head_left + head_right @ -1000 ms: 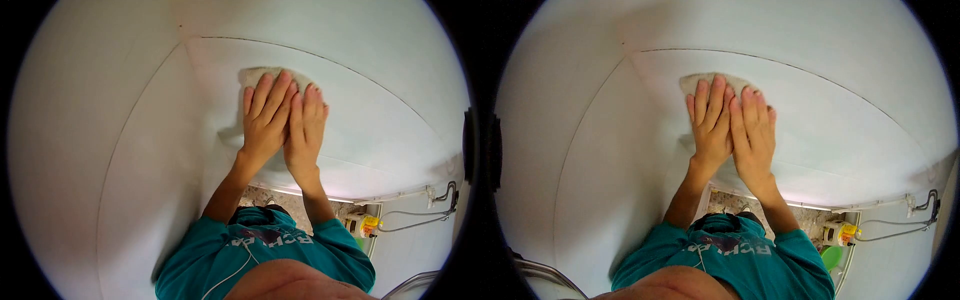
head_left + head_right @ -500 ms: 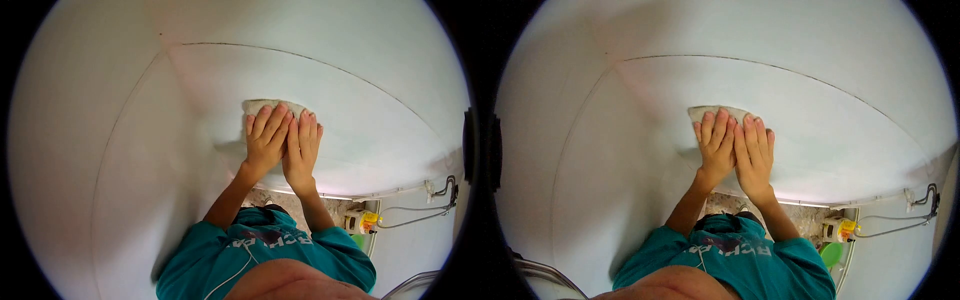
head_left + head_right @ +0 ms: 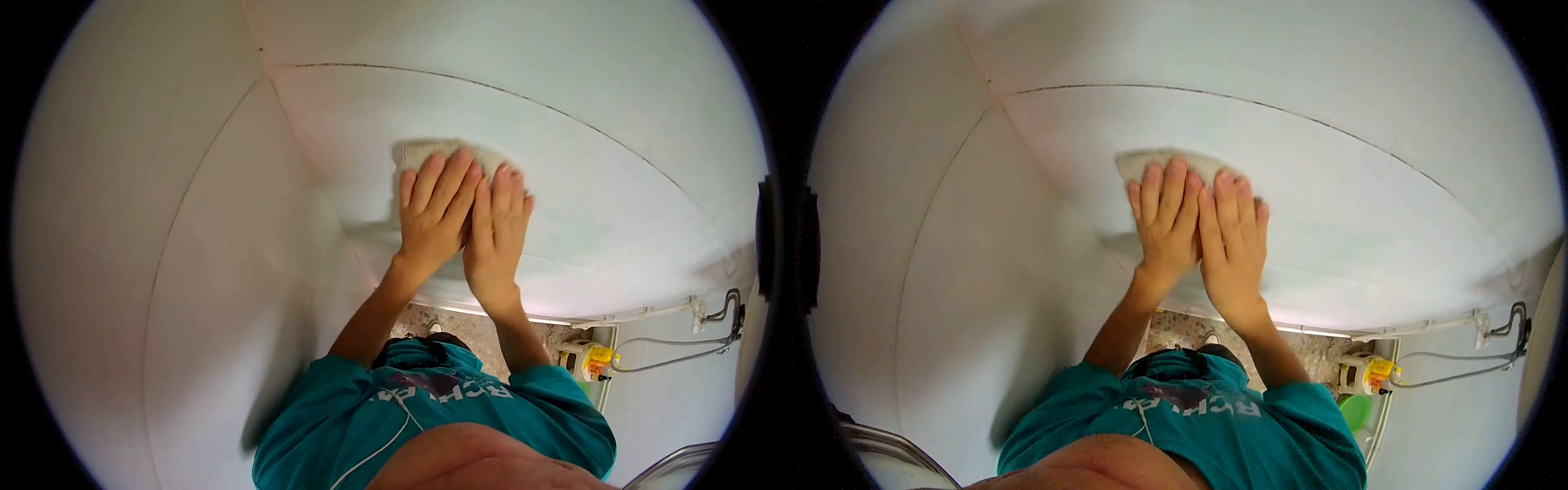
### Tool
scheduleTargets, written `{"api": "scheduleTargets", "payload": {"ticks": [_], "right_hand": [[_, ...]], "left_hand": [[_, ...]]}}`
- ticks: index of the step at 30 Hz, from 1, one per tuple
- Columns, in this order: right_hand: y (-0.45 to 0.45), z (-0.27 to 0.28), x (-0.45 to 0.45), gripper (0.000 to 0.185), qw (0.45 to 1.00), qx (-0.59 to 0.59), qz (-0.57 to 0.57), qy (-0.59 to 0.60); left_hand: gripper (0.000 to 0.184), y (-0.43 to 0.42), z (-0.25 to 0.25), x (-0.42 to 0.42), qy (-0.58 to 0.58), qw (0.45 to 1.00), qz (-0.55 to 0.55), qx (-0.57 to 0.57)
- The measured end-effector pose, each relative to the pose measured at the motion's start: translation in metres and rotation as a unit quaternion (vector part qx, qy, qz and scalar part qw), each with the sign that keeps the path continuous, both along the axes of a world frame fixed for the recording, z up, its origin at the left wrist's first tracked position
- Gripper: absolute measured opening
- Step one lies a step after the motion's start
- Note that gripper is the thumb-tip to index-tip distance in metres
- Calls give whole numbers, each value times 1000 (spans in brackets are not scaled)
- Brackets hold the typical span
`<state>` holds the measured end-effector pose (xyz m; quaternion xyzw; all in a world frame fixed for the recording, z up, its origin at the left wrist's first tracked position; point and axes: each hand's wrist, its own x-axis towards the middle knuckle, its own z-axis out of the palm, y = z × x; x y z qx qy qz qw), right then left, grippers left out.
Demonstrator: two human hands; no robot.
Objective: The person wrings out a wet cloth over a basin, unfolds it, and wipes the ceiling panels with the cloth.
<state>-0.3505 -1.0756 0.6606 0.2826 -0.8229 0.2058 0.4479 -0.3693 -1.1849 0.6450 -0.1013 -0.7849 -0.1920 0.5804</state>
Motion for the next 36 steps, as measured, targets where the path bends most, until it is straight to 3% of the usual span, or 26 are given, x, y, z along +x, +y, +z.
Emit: {"api": "scheduleTargets", "payload": {"ticks": [2, 5, 10, 22, 25, 32, 36], "right_hand": [[7, -33, 4, 42, 999, 27, 2, -38], [14, -56, 5, 45, 998, 23, 1, -53], [12, -22, 12, 41, 996, 53, -52, -59], [45, 63, -11, 46, 997, -22, -43, 66], [54, 53, -15, 46, 997, -19, -4, 72], [96, -31, -4, 41, 997, -1, -74, 14], [89, -2, -6, 41, 997, 9, -72, 33]], "left_hand": [[33, 7, -45, 2, -3, 1000, 6, -13], [33, 12, -55, 5, -17, 1000, 5, -17], [38, 19, -51, 4, -25, 1000, -5, 13], [36, 61, 65, -6, 24, 1000, -1, -8], [36, 68, 57, -7, 37, 999, 6, 9], [33, 103, -29, -4, 0, 999, -10, -35], [33, 96, -3, -1, -5, 1000, -20, -18]]}}
